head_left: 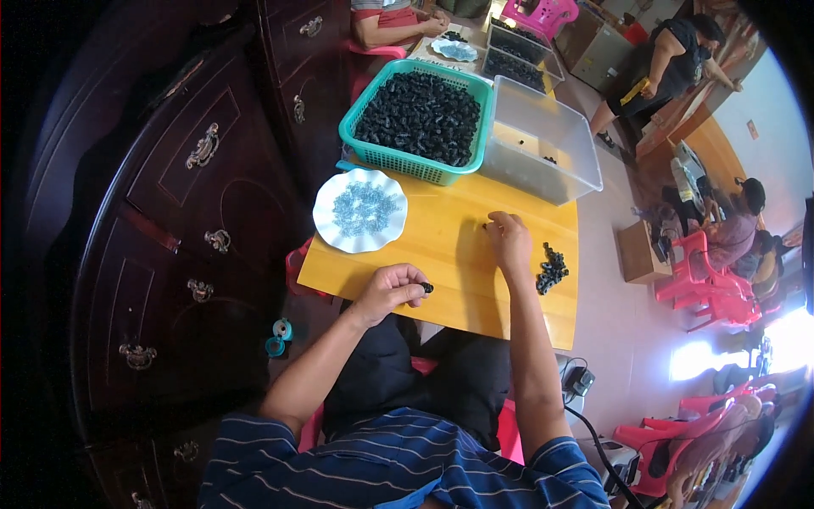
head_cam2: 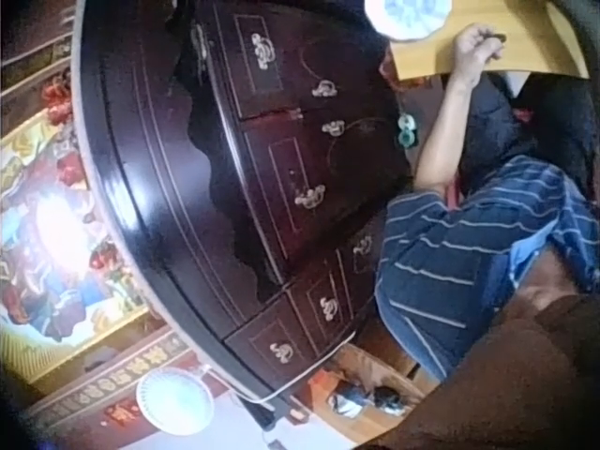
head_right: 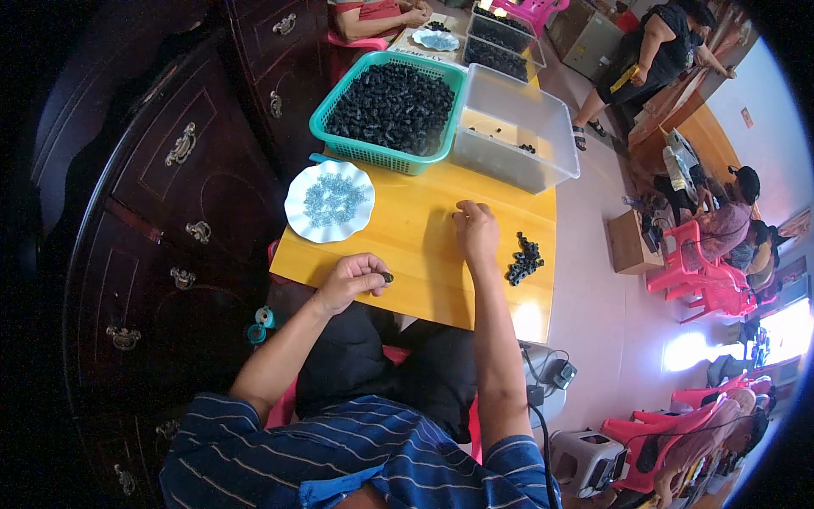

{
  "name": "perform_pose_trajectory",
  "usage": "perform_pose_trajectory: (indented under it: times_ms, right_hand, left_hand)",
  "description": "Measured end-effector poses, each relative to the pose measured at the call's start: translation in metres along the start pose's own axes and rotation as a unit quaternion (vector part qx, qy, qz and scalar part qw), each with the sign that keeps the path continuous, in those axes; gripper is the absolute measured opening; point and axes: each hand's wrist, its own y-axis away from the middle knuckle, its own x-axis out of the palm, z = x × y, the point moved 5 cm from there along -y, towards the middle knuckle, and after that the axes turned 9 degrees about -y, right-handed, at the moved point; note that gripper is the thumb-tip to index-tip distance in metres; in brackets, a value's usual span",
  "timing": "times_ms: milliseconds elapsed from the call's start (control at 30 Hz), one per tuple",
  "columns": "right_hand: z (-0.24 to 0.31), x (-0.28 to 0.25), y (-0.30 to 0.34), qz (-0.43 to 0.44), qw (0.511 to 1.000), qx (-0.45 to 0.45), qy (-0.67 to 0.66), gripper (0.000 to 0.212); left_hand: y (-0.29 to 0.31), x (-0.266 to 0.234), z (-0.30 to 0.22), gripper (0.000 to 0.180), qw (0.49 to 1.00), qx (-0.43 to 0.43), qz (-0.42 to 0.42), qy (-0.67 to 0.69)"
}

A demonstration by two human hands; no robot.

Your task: Sorting and inspecting small black parts on a table.

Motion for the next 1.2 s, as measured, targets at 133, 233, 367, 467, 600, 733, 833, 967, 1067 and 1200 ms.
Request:
perform_pose_trajectory:
  times_ms: [133, 233, 367, 467, 600, 733, 833, 967, 1067, 1200]
  right_hand:
    - [-0.019, 0.012, -0.014, 0.062, 0.99, 0.0, 0.125, 0.017]
    - [-0.02, 0.018, -0.015, 0.07, 0.987, 0.007, 0.144, 0.016]
    - [-0.017, 0.02, -0.013, 0.074, 0.983, 0.015, 0.169, 0.015]
    - [-0.021, 0.017, -0.006, 0.064, 0.979, 0.021, 0.193, 0.016]
    - [0.008, 0.015, 0.015, 0.061, 0.996, 0.066, -0.004, 0.017]
    - [0.03, 0.031, 0.058, 0.075, 0.856, 0.209, -0.467, 0.015]
    - [0.05, 0.039, 0.087, 0.101, 0.821, 0.235, -0.51, 0.01]
    - [0.056, 0.044, 0.102, 0.112, 0.816, 0.238, -0.515, 0.01]
    - [0.061, 0.045, 0.103, 0.133, 0.817, 0.235, -0.51, 0.011]
    - [0.062, 0.045, 0.105, 0.151, 0.811, 0.234, -0.515, 0.011]
  left_hand:
    - [-0.002, -0.002, 0.002, 0.011, 1.0, -0.002, -0.005, 0.016]
    - [-0.001, -0.003, 0.004, 0.012, 1.0, 0.0, -0.008, 0.02]
    - [0.0, -0.001, 0.001, 0.012, 1.0, 0.002, -0.005, 0.025]
    - [-0.003, 0.001, 0.0, 0.012, 1.0, -0.002, 0.001, 0.022]
    - [0.0, -0.003, 0.003, 0.013, 1.0, -0.007, -0.013, 0.021]
    - [-0.001, -0.004, 0.003, 0.013, 0.999, -0.005, -0.034, 0.026]
    - [-0.004, -0.004, 0.004, 0.013, 0.997, -0.001, -0.054, 0.051]
    - [-0.005, -0.004, 0.005, 0.013, 0.996, -0.007, -0.067, 0.056]
    - [-0.003, -0.005, 0.006, 0.013, 0.996, -0.005, -0.064, 0.054]
    - [-0.003, -0.003, 0.004, 0.013, 0.997, -0.013, -0.064, 0.044]
